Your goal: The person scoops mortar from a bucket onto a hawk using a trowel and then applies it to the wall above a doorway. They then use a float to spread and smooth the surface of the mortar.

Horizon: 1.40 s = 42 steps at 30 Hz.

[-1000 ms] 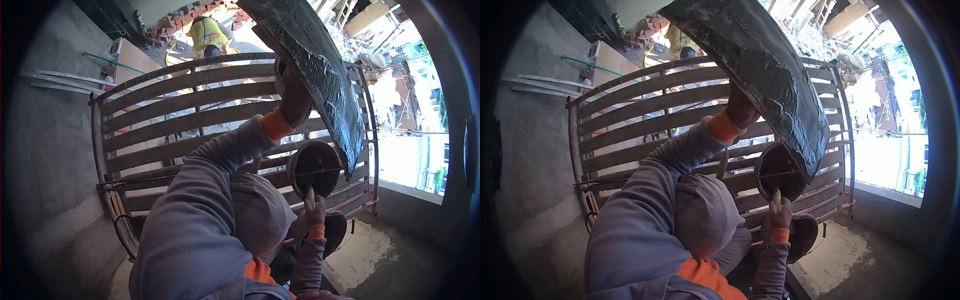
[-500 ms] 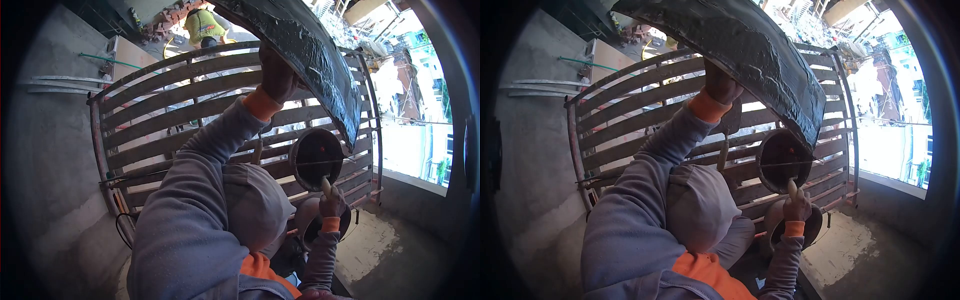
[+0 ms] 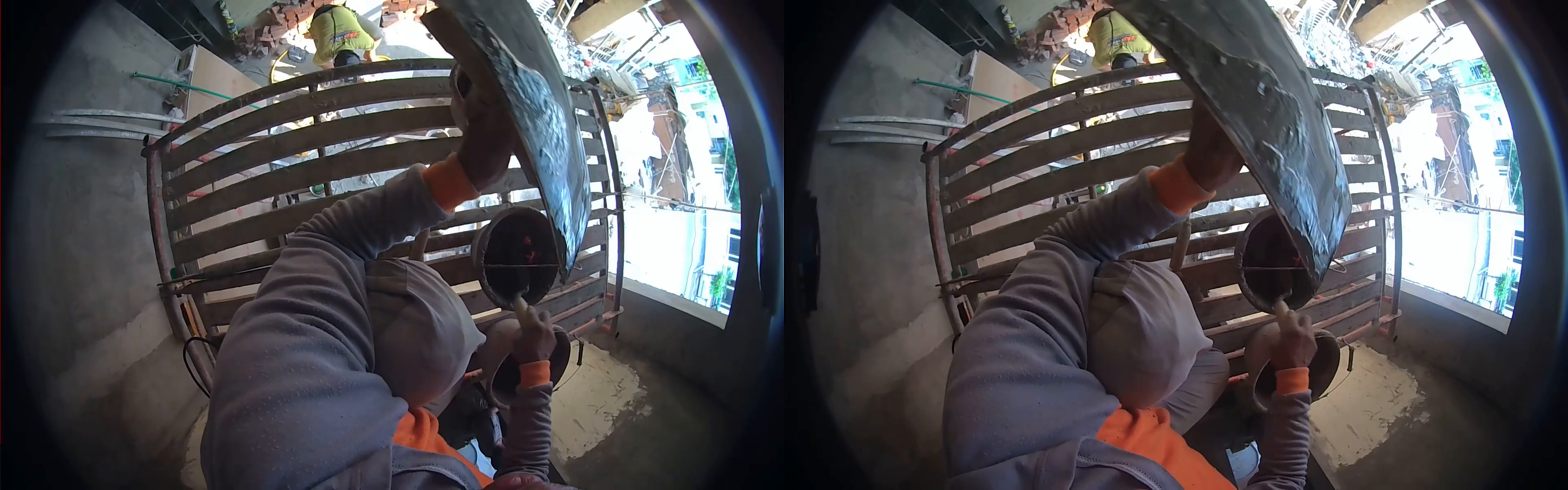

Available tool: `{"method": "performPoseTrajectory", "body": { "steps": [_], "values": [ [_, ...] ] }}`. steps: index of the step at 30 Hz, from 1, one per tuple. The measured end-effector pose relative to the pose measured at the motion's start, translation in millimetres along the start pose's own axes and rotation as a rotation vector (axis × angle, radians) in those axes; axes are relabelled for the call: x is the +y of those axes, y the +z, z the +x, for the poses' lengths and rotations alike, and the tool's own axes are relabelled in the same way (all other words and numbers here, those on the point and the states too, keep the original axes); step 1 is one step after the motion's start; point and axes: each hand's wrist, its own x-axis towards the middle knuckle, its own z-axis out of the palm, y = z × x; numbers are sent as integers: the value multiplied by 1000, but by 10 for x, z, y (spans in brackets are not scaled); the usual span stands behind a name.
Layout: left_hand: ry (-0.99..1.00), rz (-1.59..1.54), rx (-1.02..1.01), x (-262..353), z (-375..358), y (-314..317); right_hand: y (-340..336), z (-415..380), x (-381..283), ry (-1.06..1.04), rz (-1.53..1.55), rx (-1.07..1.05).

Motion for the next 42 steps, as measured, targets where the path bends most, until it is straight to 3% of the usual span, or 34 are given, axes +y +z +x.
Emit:
{"method": "performPoseTrajectory", "body": {
  "steps": [1,4,8,14,15,18,21,27,31,34,38,40,42],
  "values": [
    [-92,-263,71,-4,-66,125,-30,-16,126,23,2,18],
    [-275,-310,166,-18,-191,277,7,-24,252,76,-24,128],
    [-267,39,164,-248,-335,298,202,123,242,113,-48,233],
    [-286,-12,182,-235,-266,206,439,76,197,-97,-76,181],
    [-279,73,170,-52,-235,206,433,35,198,-118,-90,170],
    [-123,796,-12,-205,-123,-302,195,-63,175,-151,-79,146],
    [-110,944,-115,-321,-31,-613,152,-101,408,-116,-14,210],
    [-139,726,-194,-215,-48,-683,208,105,435,147,-21,179],
    [-101,483,-302,-209,-239,-435,431,239,372,149,-61,187],
    [-46,228,-443,-258,-459,-127,413,260,343,183,-48,3],
    [-198,-15,-414,-248,-721,134,371,235,466,170,187,11],
    [-161,151,-332,-369,-779,60,347,234,552,121,263,-11],
    [-60,311,-437,-393,-624,-65,454,213,631,118,294,8]
  ]
}}
